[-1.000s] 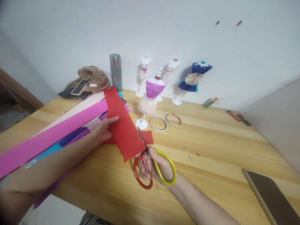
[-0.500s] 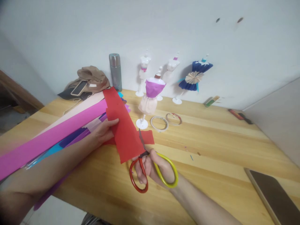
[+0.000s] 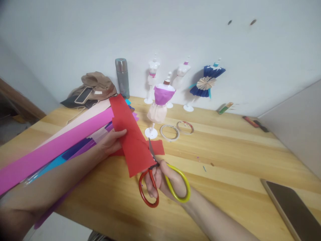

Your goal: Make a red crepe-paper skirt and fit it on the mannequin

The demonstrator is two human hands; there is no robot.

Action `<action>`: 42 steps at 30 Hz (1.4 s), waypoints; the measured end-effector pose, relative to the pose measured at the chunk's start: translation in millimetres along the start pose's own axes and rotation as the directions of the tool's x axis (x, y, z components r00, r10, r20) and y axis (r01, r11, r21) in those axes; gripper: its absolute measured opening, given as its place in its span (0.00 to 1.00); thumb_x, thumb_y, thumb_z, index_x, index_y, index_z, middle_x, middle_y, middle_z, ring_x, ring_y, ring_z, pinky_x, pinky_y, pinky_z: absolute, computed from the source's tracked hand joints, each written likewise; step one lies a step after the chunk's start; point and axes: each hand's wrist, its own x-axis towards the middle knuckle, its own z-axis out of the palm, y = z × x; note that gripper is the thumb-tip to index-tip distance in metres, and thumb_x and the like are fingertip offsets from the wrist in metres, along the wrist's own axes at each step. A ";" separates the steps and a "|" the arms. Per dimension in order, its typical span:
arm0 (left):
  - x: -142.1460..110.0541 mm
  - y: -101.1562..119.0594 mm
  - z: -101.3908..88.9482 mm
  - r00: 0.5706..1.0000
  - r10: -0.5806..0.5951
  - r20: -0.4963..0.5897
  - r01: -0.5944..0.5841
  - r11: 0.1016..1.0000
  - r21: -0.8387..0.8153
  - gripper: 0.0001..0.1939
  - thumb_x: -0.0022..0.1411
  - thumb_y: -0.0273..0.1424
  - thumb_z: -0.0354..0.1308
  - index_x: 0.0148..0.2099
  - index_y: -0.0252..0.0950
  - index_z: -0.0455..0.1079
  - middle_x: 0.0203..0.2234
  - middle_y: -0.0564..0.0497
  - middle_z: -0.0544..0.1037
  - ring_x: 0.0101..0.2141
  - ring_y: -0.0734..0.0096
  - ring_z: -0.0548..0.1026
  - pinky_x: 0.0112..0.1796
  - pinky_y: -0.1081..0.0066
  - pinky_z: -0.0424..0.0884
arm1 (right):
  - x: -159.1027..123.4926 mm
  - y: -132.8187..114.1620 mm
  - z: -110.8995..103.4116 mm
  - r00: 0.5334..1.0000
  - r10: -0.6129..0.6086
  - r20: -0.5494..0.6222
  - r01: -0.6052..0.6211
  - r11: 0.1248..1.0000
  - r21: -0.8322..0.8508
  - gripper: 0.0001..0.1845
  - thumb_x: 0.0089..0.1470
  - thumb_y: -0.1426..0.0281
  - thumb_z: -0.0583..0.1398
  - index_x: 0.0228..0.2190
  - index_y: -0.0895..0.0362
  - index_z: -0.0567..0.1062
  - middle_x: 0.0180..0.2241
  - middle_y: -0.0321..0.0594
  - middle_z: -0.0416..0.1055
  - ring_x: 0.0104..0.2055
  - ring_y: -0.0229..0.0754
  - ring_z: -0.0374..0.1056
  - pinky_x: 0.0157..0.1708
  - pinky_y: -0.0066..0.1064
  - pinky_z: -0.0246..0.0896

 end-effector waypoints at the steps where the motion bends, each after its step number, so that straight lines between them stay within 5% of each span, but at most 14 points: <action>1: 0.4 0.1 -0.3 1.000 0.009 -0.002 -0.009 1.000 -0.002 0.16 0.53 0.22 0.67 0.46 0.31 0.74 0.40 0.44 0.81 0.43 0.58 0.80 0.55 0.56 0.69 | 0.4 0.0 -0.3 1.000 0.001 -0.023 -0.001 1.000 -0.008 0.35 0.61 0.45 0.51 0.16 0.57 0.72 0.17 0.39 0.67 0.19 0.37 0.61 0.24 0.32 0.57; 14: -3.0 2.2 7.9 0.999 0.020 -0.028 -0.020 1.000 -0.004 0.13 0.56 0.22 0.63 0.45 0.30 0.75 0.39 0.44 0.82 0.38 0.61 0.80 0.49 0.60 0.73 | 2.1 4.8 -9.3 0.996 -0.094 0.003 0.094 0.981 -0.169 0.30 0.65 0.56 0.43 0.18 0.56 0.67 0.20 0.38 0.70 0.22 0.38 0.66 0.28 0.34 0.60; 22: -1.3 0.3 6.6 0.997 0.021 -0.078 -0.019 1.000 0.017 0.14 0.55 0.23 0.64 0.46 0.32 0.73 0.39 0.45 0.82 0.38 0.63 0.80 0.50 0.61 0.73 | 2.6 6.0 -13.5 0.999 -0.043 -0.021 0.039 0.989 -0.140 0.32 0.65 0.53 0.45 0.17 0.57 0.68 0.20 0.37 0.71 0.21 0.36 0.66 0.28 0.32 0.62; 28: 3.9 6.0 8.2 0.970 0.009 -0.243 0.019 0.993 0.114 0.11 0.52 0.18 0.60 0.39 0.31 0.75 0.33 0.45 0.83 0.34 0.62 0.80 0.48 0.60 0.75 | -1.0 -11.9 -17.9 0.947 0.280 -0.157 -0.312 0.918 -0.244 0.22 0.58 0.51 0.58 0.38 0.58 0.73 0.21 0.37 0.73 0.16 0.36 0.67 0.16 0.24 0.60; 33: -3.1 12.3 14.6 0.912 -0.130 -0.390 0.212 0.961 0.175 0.10 0.51 0.17 0.56 0.35 0.31 0.76 0.29 0.45 0.82 0.32 0.60 0.80 0.47 0.57 0.75 | -11.2 -53.4 -16.7 0.881 0.469 -0.059 -0.439 0.765 -0.471 0.17 0.57 0.56 0.62 0.36 0.59 0.70 0.21 0.35 0.71 0.15 0.33 0.64 0.13 0.21 0.58; 37: -13.5 13.2 7.5 0.909 -0.148 -0.390 0.233 0.955 0.181 0.11 0.51 0.18 0.58 0.36 0.35 0.76 0.31 0.46 0.83 0.39 0.55 0.81 0.48 0.56 0.74 | -20.3 -75.0 -19.9 0.785 0.598 -0.160 -0.550 0.556 -0.623 0.12 0.58 0.59 0.61 0.36 0.55 0.71 0.20 0.32 0.69 0.14 0.30 0.61 0.12 0.19 0.54; 39: -17.8 13.2 2.7 0.933 -0.160 -0.322 0.232 0.953 0.198 0.10 0.52 0.21 0.61 0.37 0.37 0.77 0.33 0.46 0.83 0.43 0.50 0.80 0.48 0.55 0.74 | -22.3 -76.2 -22.5 0.798 0.567 -0.206 -0.541 0.521 -0.660 0.12 0.58 0.59 0.60 0.38 0.54 0.73 0.20 0.32 0.68 0.14 0.30 0.60 0.12 0.19 0.53; 42: -24.2 10.9 1.5 0.961 -0.164 -0.222 0.214 0.950 0.226 0.09 0.54 0.28 0.65 0.40 0.38 0.78 0.38 0.44 0.83 0.48 0.47 0.78 0.49 0.54 0.74 | -24.5 -69.3 -25.3 0.888 0.407 -0.214 -0.447 0.653 -0.612 0.13 0.53 0.61 0.64 0.40 0.53 0.76 0.22 0.32 0.67 0.17 0.31 0.60 0.14 0.20 0.55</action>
